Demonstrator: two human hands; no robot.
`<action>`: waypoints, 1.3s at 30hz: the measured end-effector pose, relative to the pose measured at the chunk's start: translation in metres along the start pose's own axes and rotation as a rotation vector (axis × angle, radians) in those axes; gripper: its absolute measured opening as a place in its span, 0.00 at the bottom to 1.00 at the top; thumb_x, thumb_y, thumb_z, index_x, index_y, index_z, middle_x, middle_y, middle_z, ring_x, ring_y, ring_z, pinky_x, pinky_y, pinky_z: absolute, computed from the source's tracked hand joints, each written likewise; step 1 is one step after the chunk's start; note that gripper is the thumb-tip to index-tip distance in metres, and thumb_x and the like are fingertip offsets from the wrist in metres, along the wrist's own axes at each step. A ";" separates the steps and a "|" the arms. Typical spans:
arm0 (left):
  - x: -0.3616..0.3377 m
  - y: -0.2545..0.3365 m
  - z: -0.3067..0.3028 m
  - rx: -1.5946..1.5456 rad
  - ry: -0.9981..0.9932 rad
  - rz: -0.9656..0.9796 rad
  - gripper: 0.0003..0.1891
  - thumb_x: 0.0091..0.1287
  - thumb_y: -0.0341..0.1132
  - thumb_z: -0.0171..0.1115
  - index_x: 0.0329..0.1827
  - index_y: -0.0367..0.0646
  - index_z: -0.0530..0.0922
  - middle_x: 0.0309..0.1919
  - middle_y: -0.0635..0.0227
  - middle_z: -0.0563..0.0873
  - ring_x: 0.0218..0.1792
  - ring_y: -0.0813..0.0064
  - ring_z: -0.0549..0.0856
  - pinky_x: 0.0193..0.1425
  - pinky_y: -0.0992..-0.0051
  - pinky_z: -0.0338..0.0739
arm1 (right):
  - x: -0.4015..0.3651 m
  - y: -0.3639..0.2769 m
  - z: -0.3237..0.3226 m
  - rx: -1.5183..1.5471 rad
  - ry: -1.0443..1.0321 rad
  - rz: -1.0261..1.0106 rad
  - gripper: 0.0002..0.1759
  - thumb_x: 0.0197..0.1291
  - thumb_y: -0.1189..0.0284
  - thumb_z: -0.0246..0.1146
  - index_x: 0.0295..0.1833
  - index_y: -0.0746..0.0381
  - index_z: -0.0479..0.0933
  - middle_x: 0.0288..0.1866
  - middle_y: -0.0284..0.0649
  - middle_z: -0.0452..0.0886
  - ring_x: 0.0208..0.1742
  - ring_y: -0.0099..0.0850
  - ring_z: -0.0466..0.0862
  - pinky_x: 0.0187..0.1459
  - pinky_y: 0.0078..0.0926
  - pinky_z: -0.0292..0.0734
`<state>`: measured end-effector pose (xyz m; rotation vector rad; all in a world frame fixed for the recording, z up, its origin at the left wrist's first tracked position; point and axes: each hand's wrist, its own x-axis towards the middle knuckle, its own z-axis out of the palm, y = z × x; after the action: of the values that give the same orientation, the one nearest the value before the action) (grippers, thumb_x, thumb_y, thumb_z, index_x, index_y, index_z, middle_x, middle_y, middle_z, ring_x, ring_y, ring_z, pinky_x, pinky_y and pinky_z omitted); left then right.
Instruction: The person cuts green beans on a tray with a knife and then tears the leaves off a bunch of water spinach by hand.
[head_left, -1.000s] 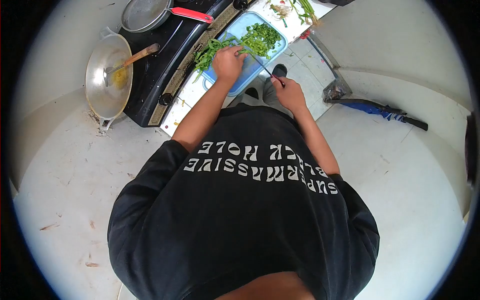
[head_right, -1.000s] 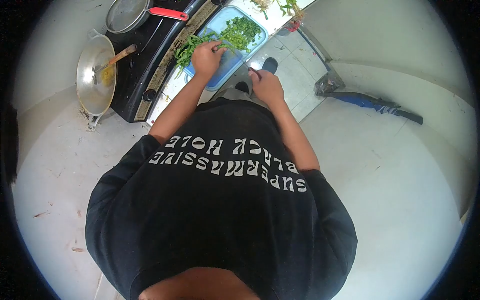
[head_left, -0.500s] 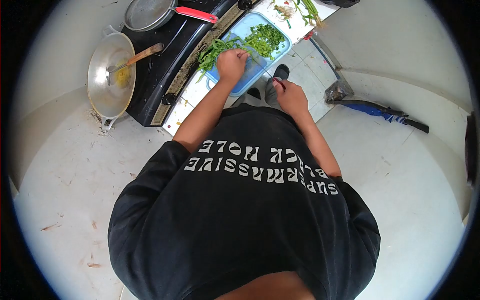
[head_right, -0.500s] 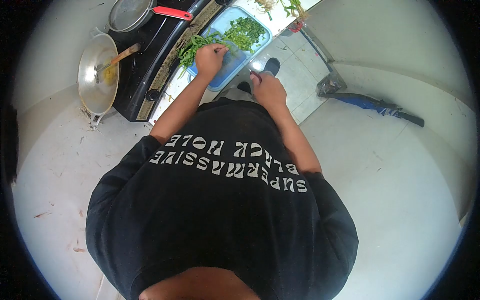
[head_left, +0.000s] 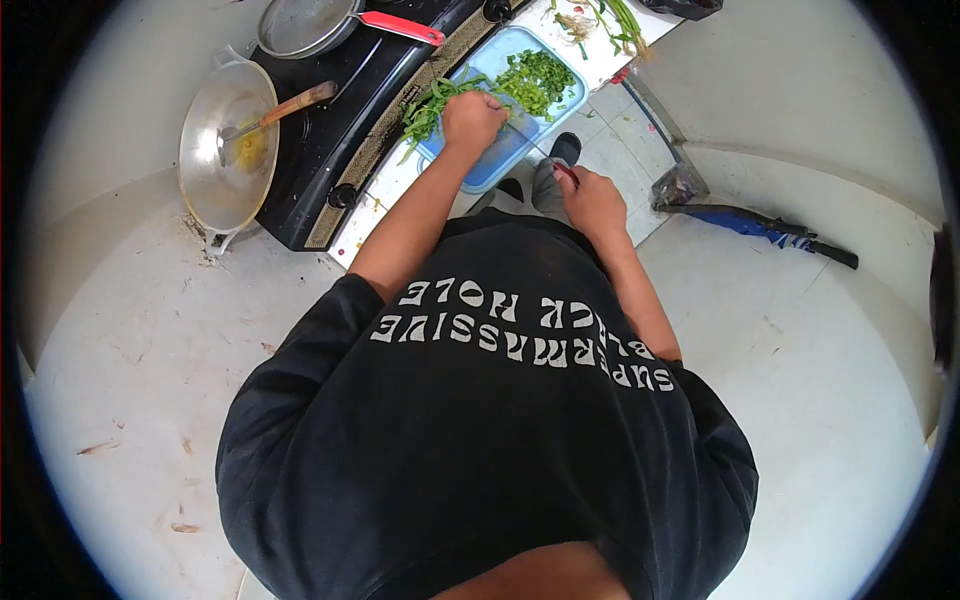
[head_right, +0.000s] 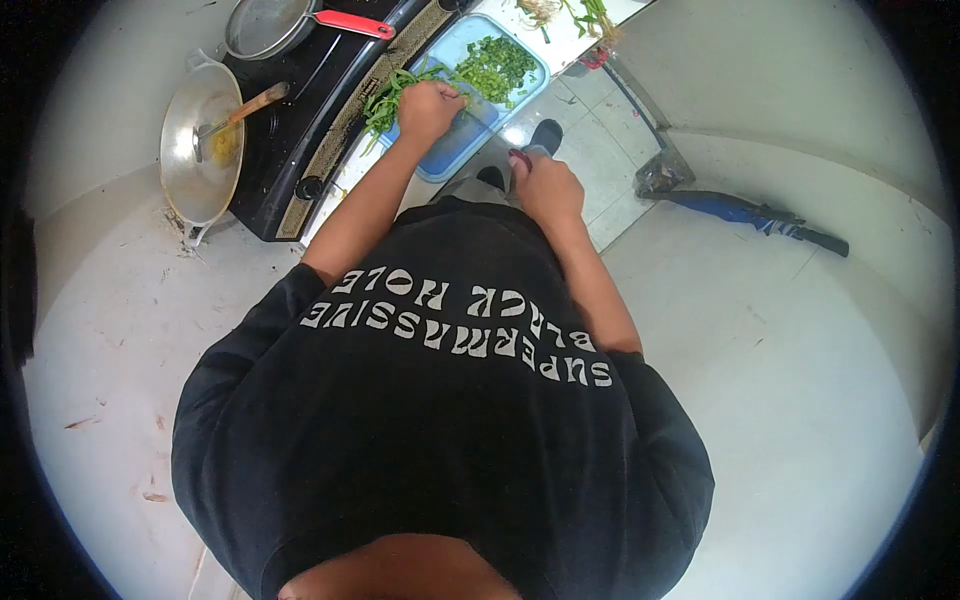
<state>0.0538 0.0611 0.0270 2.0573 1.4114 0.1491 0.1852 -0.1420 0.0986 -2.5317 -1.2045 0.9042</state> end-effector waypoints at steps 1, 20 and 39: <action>0.000 -0.002 0.002 -0.035 0.033 0.020 0.10 0.59 0.44 0.77 0.37 0.49 0.94 0.33 0.59 0.93 0.35 0.56 0.92 0.47 0.59 0.87 | -0.003 0.001 -0.006 -0.005 0.004 0.007 0.22 0.74 0.51 0.60 0.51 0.57 0.87 0.41 0.56 0.89 0.45 0.57 0.90 0.47 0.54 0.84; -0.026 -0.015 0.020 0.009 0.206 0.490 0.09 0.63 0.29 0.73 0.45 0.39 0.90 0.41 0.54 0.89 0.43 0.51 0.88 0.51 0.58 0.83 | 0.011 0.021 -0.023 0.149 -0.007 0.009 0.22 0.77 0.52 0.57 0.52 0.59 0.85 0.44 0.58 0.88 0.48 0.61 0.87 0.49 0.56 0.80; -0.015 0.002 0.029 0.039 0.207 0.356 0.03 0.58 0.27 0.71 0.32 0.37 0.88 0.33 0.49 0.88 0.35 0.46 0.88 0.44 0.54 0.83 | 0.014 0.008 0.022 0.049 0.082 -0.197 0.17 0.81 0.58 0.53 0.62 0.57 0.77 0.36 0.58 0.88 0.39 0.61 0.88 0.40 0.61 0.81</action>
<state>0.0615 0.0348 0.0086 2.3663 1.1555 0.4983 0.1840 -0.1386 0.0710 -2.3374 -1.3591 0.7665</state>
